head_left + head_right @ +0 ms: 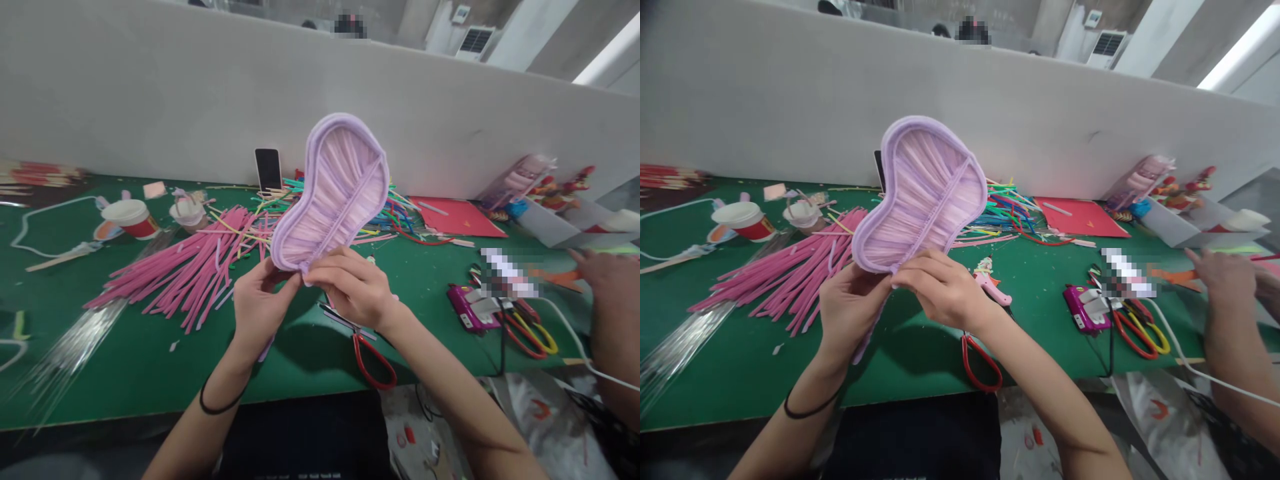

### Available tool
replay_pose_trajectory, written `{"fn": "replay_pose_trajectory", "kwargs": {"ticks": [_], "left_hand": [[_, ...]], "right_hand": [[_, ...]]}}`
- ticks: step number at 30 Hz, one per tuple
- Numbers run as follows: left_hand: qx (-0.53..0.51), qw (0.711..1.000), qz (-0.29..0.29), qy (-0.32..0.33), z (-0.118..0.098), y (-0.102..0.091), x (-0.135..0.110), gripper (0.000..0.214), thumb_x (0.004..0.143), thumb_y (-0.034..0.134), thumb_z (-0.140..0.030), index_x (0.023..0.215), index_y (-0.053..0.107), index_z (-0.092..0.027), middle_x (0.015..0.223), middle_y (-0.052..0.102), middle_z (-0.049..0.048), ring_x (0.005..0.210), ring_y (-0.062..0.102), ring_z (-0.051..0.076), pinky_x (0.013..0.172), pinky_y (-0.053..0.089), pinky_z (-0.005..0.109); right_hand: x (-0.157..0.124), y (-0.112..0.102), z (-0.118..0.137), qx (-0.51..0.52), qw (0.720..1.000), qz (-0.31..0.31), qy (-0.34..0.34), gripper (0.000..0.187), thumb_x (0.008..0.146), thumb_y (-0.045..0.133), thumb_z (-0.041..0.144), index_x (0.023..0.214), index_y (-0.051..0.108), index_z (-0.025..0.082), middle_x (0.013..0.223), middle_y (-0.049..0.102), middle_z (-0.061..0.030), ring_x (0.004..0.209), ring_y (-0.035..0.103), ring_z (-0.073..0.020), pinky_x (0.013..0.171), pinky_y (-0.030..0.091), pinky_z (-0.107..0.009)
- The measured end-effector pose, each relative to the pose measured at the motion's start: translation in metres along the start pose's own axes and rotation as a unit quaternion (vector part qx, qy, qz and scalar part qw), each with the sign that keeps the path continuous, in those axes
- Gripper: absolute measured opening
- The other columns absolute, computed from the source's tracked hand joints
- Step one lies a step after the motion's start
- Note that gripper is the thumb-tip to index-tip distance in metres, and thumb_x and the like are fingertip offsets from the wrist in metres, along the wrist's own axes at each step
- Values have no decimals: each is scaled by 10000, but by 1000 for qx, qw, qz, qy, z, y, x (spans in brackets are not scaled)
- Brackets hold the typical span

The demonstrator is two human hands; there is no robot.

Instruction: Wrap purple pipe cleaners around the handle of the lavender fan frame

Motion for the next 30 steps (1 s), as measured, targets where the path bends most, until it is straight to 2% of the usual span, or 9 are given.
{"fn": "replay_pose_trajectory", "kwargs": {"ticks": [4, 7, 13, 18, 24, 27, 30], "left_hand": [[23, 999, -14, 37, -2, -3, 0, 318, 712, 870, -260, 942, 660, -199, 867, 745, 4, 812, 733, 171, 779, 603, 267], [31, 999, -15, 41, -4, -3, -1, 304, 740, 848, -278, 918, 615, -201, 851, 723, 4, 790, 728, 165, 766, 602, 268], [24, 999, -13, 30, -2, -4, -1, 329, 716, 864, -303, 896, 607, -203, 837, 707, 5, 790, 721, 174, 777, 604, 291], [12, 1000, -4, 19, 1, -5, 0, 370, 658, 903, -288, 863, 606, -209, 820, 699, -2, 783, 711, 174, 768, 602, 285], [3, 1000, 14, 24, 0, -2, 1, 333, 692, 877, -242, 875, 601, -205, 844, 722, -2, 788, 713, 162, 773, 594, 275], [2, 1000, 5, 6, -1, 0, 3, 331, 698, 866, -258, 882, 597, -203, 839, 731, 4, 795, 720, 172, 749, 591, 277], [-22, 999, -2, -34, -2, 1, 7, 341, 702, 859, -278, 909, 602, -193, 846, 749, 21, 797, 735, 182, 742, 595, 287]], "right_hand": [[5, -3, -2, 24, 999, 13, 37, 184, 967, 547, 79, 1040, 674, 192, 943, 758, -71, 882, 677, -174, 792, 588, -325], [7, -4, -1, 18, 999, 16, 45, 199, 973, 522, 80, 1017, 677, 197, 925, 760, -64, 876, 681, -171, 796, 581, -324], [8, -4, -2, -2, 999, 26, 46, 236, 969, 495, 72, 1031, 681, 203, 954, 760, -68, 895, 680, -181, 803, 576, -340], [15, -6, -3, 5, 997, 72, 36, 251, 963, 476, 51, 1001, 677, 196, 937, 756, -60, 864, 666, -172, 792, 568, -323], [25, -4, -1, -42, 993, 95, 48, 250, 951, 487, 38, 936, 695, 178, 894, 744, -64, 830, 637, -181, 768, 553, -314], [24, -2, 0, -108, 989, 81, 58, 261, 963, 494, 61, 953, 717, 196, 920, 741, -60, 838, 627, -188, 784, 546, -326], [20, -3, 1, -156, 986, 35, 49, 251, 970, 524, 84, 1080, 719, 197, 990, 743, -74, 877, 639, -189, 826, 551, -337]]}}
Point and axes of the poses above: each hand's wrist, its own x-axis towards the middle knuckle, its own y-axis out of the palm, z = x × y, the point moved 3 cm from there along x, towards the middle knuckle
